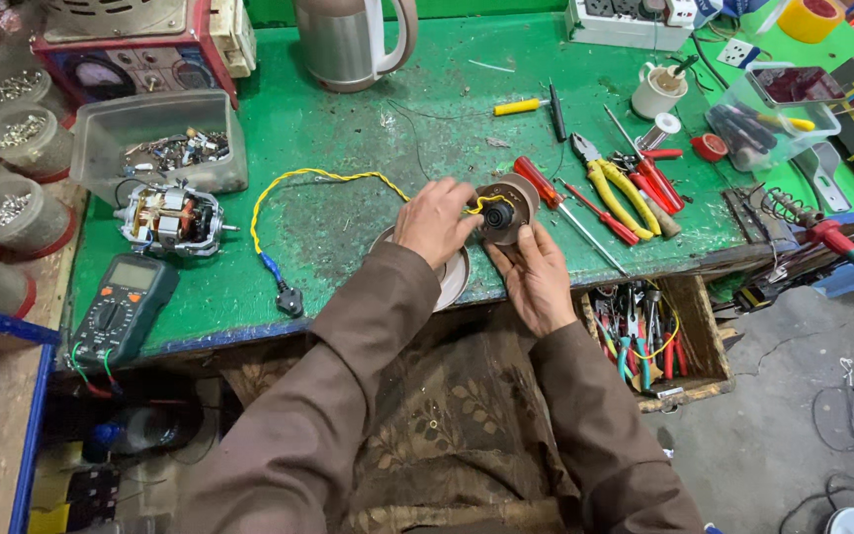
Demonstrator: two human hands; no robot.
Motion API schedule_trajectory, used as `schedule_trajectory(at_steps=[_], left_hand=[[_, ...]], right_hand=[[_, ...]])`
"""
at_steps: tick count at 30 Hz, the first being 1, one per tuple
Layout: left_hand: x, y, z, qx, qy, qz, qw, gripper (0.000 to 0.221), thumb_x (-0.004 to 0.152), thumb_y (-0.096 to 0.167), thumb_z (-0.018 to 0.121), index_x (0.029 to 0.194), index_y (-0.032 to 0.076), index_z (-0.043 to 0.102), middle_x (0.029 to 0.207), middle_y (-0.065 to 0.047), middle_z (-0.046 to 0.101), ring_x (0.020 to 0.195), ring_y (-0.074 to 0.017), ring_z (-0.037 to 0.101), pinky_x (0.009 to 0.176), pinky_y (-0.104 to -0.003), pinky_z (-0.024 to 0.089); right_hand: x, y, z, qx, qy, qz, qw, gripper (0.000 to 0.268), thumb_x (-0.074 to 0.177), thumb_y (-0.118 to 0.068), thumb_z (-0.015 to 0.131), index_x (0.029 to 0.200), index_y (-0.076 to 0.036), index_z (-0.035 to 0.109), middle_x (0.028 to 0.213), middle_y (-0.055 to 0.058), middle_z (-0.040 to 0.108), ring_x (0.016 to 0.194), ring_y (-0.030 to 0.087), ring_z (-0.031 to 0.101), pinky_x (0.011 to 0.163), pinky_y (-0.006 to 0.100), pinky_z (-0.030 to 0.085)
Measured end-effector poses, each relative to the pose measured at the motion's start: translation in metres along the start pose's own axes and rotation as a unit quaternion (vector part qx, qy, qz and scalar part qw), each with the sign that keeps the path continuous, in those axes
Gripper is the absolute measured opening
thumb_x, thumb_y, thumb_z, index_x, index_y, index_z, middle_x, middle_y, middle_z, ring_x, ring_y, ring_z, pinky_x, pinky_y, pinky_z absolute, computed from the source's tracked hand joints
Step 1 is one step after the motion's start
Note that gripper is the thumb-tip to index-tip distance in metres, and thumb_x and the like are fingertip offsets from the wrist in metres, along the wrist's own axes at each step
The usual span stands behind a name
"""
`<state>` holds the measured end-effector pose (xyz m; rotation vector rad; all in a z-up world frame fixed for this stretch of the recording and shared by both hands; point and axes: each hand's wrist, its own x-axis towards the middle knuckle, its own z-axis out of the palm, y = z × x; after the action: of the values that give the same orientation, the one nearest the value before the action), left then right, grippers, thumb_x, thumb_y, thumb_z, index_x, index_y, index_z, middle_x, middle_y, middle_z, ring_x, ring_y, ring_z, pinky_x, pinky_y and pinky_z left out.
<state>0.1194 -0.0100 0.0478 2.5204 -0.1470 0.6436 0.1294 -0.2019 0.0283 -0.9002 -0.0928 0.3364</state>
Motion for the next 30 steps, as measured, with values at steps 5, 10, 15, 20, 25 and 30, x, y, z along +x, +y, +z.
schedule_trajectory(at_steps=[5, 10, 15, 20, 25, 30], left_hand=[[-0.002, 0.007, -0.010, -0.042, 0.005, -0.018, 0.999, 0.023, 0.093, 0.036, 0.073, 0.106, 0.018, 0.070, 0.092, -0.010, 0.065, 0.096, -0.0375, 0.070, 0.083, -0.052, 0.059], [-0.003, 0.011, -0.024, -0.096, 0.026, -0.046, 0.994, 0.028, 0.093, 0.042, 0.072, 0.108, 0.019, 0.072, 0.096, -0.013, 0.068, 0.100, -0.0421, 0.070, 0.087, -0.056, 0.058], [-0.011, 0.013, -0.033, -0.119, 0.046, -0.036, 0.991, 0.024, 0.090, 0.038, 0.076, 0.111, 0.026, 0.071, 0.085, -0.005, 0.061, 0.093, -0.0349, 0.071, 0.083, -0.050, 0.059], [-0.025, 0.025, -0.045, -0.136, 0.050, -0.041, 0.989, 0.028, 0.090, 0.038, 0.077, 0.115, 0.028, 0.071, 0.090, -0.005, 0.063, 0.097, -0.0356, 0.071, 0.083, -0.051, 0.060], [-0.044, 0.042, -0.053, -0.120, 0.072, -0.030, 0.990, 0.030, 0.090, 0.032, 0.079, 0.118, 0.029, 0.070, 0.093, -0.004, 0.062, 0.091, -0.0356, 0.072, 0.077, -0.051, 0.061], [-0.055, 0.047, -0.046, -0.111, 0.099, 0.005, 0.989, 0.031, 0.093, 0.028, 0.077, 0.123, 0.031, 0.067, 0.100, 0.002, 0.061, 0.087, -0.0289, 0.072, 0.072, -0.048, 0.061]], right_hand=[[0.000, -0.002, 0.004, -0.027, 0.002, -0.003, 1.000, 0.034, 0.107, -0.021, 0.060, 0.139, -0.009, 0.062, 0.129, 0.011, 0.074, 0.120, 0.025, 0.072, 0.111, 0.048, 0.057], [-0.011, -0.019, 0.028, -0.043, 0.015, 0.003, 0.999, 0.028, 0.108, -0.019, 0.058, 0.132, -0.005, 0.064, 0.118, 0.011, 0.076, 0.109, 0.025, 0.075, 0.108, 0.055, 0.058], [0.017, -0.024, 0.003, -0.239, -0.001, -0.028, 0.971, 0.053, 0.108, -0.017, 0.056, 0.149, 0.011, 0.041, 0.128, 0.022, 0.058, 0.099, 0.026, 0.075, 0.069, 0.043, 0.071], [0.028, -0.054, -0.018, -0.575, -0.049, -0.184, 0.796, 0.047, 0.109, -0.023, 0.061, 0.148, 0.001, 0.053, 0.145, 0.032, 0.055, 0.136, 0.049, 0.052, 0.111, 0.062, 0.044], [-0.053, -0.069, 0.057, -0.349, -0.101, -0.112, 0.925, 0.048, 0.113, -0.024, 0.042, 0.152, 0.004, 0.043, 0.142, 0.032, 0.052, 0.133, 0.044, 0.055, 0.103, 0.053, 0.056], [-0.071, -0.054, 0.064, -0.255, -0.110, -0.086, 0.957, 0.042, 0.098, -0.008, 0.066, 0.138, 0.004, 0.062, 0.128, 0.023, 0.069, 0.119, 0.031, 0.068, 0.098, 0.049, 0.060]])
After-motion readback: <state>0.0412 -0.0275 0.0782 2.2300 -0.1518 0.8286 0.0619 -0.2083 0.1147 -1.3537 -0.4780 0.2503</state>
